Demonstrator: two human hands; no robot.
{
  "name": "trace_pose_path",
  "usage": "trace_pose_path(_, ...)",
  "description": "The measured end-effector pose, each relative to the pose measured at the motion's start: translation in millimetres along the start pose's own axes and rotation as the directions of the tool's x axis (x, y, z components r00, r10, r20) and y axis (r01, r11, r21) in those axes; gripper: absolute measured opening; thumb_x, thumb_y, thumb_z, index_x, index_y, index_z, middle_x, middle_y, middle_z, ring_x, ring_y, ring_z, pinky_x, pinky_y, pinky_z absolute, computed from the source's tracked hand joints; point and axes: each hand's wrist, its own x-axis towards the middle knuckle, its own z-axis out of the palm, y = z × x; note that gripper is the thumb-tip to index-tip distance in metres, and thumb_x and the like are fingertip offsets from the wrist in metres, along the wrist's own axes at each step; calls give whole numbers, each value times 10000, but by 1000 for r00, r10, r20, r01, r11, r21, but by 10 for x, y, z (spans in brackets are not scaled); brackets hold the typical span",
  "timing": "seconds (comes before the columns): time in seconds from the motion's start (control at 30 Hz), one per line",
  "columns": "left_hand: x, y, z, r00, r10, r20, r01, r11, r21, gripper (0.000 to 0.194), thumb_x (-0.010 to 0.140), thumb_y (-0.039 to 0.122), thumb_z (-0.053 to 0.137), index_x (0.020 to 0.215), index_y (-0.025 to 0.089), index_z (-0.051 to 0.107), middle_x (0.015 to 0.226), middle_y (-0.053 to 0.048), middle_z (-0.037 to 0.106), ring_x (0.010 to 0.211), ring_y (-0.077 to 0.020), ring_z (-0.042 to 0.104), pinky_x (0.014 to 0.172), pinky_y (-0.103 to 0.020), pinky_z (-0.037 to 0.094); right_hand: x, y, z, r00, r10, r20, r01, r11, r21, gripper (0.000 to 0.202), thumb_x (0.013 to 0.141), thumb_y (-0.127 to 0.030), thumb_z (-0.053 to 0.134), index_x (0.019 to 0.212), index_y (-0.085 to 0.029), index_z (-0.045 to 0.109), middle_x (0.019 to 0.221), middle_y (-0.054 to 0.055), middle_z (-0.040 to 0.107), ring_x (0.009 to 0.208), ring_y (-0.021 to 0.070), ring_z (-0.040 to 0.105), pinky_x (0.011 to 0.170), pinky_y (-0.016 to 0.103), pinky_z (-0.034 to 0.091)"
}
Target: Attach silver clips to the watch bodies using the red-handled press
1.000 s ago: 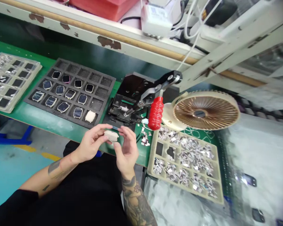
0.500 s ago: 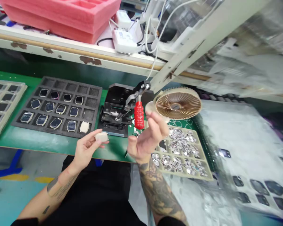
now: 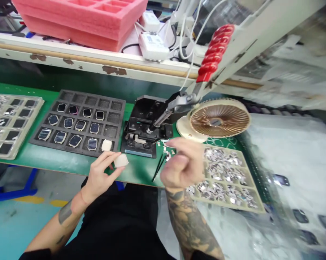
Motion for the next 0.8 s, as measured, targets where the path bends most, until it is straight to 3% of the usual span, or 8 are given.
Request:
trace_pose_path(0.07, 62, -31, -50, 994, 111, -13, -107, 982, 157, 455, 1035, 240, 758, 1484, 265, 683, 1290, -107, 751, 1002, -215, 770, 896, -354, 655, -428, 119, -109, 920, 49, 389, -39, 999, -34, 308, 1087, -193, 533, 1292, -259, 753, 1095, 73, 788, 1018, 249, 762, 901, 451, 655)
trace_pose_path(0.13, 151, -58, -47, 984, 176, 3, -171, 952, 255, 482, 1058, 236, 725, 1531, 269, 638, 1326, -111, 749, 1133, -253, 771, 1014, -395, 641, -739, 255, -108, 781, 110, 615, -21, 988, -150, 434, 1063, -124, 507, 1446, -227, 682, 1344, 126, 759, 1256, 291, 714, 1082, 506, 621)
trace_pose_path(0.23, 297, -69, 29, 972, 220, 84, -236, 905, 355, 419, 1095, 263, 656, 1514, 255, 638, 1372, -128, 734, 1228, -281, 751, 1050, -416, 634, -931, 440, 68, 612, 247, 751, 19, 945, -325, 527, 1022, -58, 444, 1504, -141, 639, 1460, 204, 690, 1393, 347, 620, 1221, 574, 523)
trace_pose_path(0.3, 372, -54, 97, 964, 222, 146, -264, 865, 426, 376, 1113, 284, 616, 1482, 232, 658, 1368, -144, 729, 1218, -291, 751, 1027, -424, 638, -939, 520, 199, 556, 339, 759, -16, 917, -398, 493, 1008, -53, 434, 1427, -114, 687, 1364, 230, 719, 1307, 362, 648, 1174, 577, 546)
trace_pose_path(0.4, 439, -22, 206, 960, 201, 196, -276, 800, 532, 360, 1125, 311, 586, 1460, 219, 681, 1362, -143, 744, 1192, -298, 766, 975, -413, 639, -917, 510, 246, 597, 445, 668, -201, 889, -412, 400, 1058, -130, 435, 1324, -142, 733, 1266, 207, 745, 1221, 341, 681, 1101, 531, 593)
trace_pose_path(0.53, 560, -1, 448, 968, 92, 235, -225, 738, 637, 362, 1151, 318, 514, 1448, 243, 706, 1438, -114, 739, 1030, -254, 812, 750, -353, 614, -933, 289, -35, 670, 523, 527, -442, 851, -284, 389, 1120, -239, 456, 1437, -218, 680, 1407, 145, 719, 1339, 276, 675, 1172, 474, 572)
trace_pose_path(0.67, 824, 6, 746, 937, -95, 337, -171, 716, 676, 369, 1149, 258, 467, 1377, 264, 758, 1343, -133, 750, 924, -249, 813, 712, -340, 576, -916, 148, -429, 693, 569, 442, -488, 822, -294, 387, 1112, -294, 538, 1472, -247, 671, 1462, 124, 718, 1381, 271, 677, 1200, 503, 564)
trace_pose_path(0.8, 961, 70, 799, 909, -166, 382, -112, 787, 607, 303, 1103, 233, 566, 1295, 236, 799, 1183, -154, 763, 956, -294, 817, 780, -366, 592, -843, 171, -637, 697, 563, 443, -471, 826, -310, 398, 1089, -318, 599, 1473, -256, 679, 1477, 132, 718, 1386, 289, 683, 1199, 548, 571)
